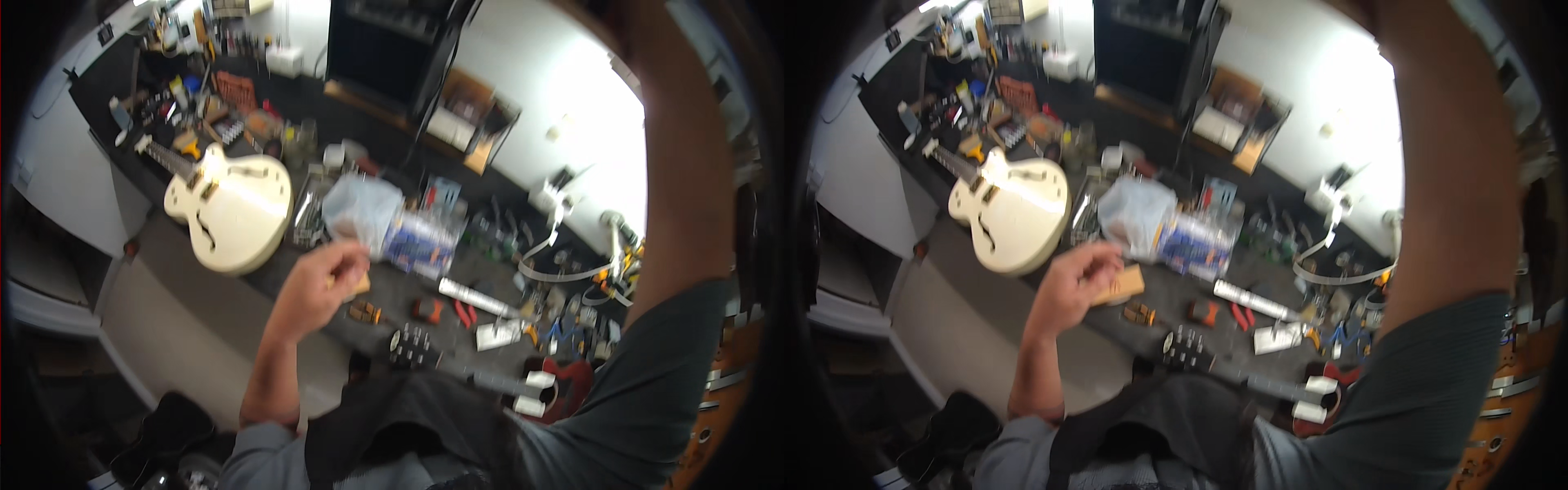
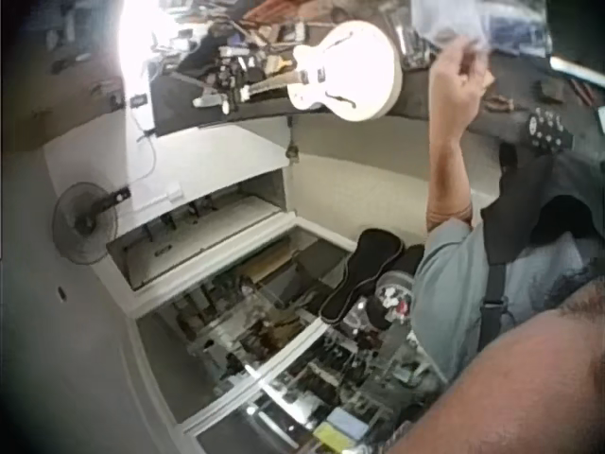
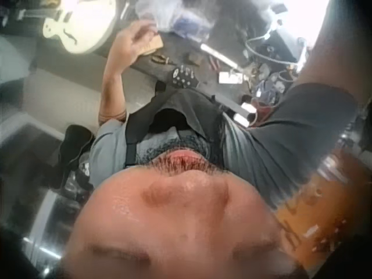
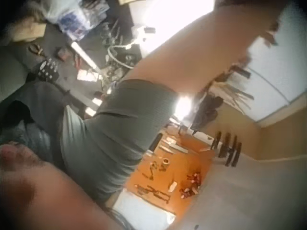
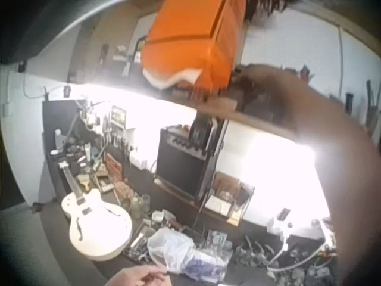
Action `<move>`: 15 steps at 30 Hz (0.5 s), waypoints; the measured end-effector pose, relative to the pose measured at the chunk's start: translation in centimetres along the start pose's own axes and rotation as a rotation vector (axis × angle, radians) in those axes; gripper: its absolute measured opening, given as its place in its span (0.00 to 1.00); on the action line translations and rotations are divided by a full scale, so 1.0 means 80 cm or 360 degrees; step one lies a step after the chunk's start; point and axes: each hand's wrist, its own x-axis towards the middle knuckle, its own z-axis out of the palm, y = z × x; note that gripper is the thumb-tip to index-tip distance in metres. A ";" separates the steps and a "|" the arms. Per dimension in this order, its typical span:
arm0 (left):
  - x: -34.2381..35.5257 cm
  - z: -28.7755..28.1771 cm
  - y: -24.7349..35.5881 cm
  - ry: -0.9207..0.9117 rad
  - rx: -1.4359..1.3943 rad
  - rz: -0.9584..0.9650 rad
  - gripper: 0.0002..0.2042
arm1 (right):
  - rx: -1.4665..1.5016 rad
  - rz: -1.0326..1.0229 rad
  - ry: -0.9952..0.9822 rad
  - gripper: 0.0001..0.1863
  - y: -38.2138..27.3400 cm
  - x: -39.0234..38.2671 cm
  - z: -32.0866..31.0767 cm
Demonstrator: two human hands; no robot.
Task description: The person sands the fretboard of a guitar neck using a sanding block. They repeatedly rub the block along the length of the neck, flip the neck to sand the edges, and inspect the surface between sanding passes. The person also uses a small metal tool to check the fretboard surface.
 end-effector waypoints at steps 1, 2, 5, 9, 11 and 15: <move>0.000 0.004 0.003 -0.0013 0.0024 0.0009 0.15 | 0.0036 0.0045 -0.0019 0.38 0.006 0.004 -0.004; -0.002 0.005 0.001 -0.0034 0.0018 -0.0009 0.15 | 0.0068 0.0083 -0.0038 0.38 0.007 0.011 -0.006; -0.017 0.011 -0.001 -0.0068 0.0022 -0.0084 0.15 | 0.0148 0.0166 -0.0043 0.38 0.002 0.024 -0.013; -0.036 0.022 -0.020 -0.0119 0.0005 -0.0085 0.15 | 0.0286 0.0011 -0.0154 0.37 -0.006 0.016 -0.039; -0.049 0.023 -0.031 -0.0096 0.0026 -0.0096 0.15 | 0.0031 -0.0008 0.0215 0.40 -0.042 -0.017 -0.030; -0.072 0.034 -0.055 -0.0066 0.0073 -0.0176 0.15 | -0.0210 -0.0484 0.0763 0.46 -0.024 -0.002 -0.016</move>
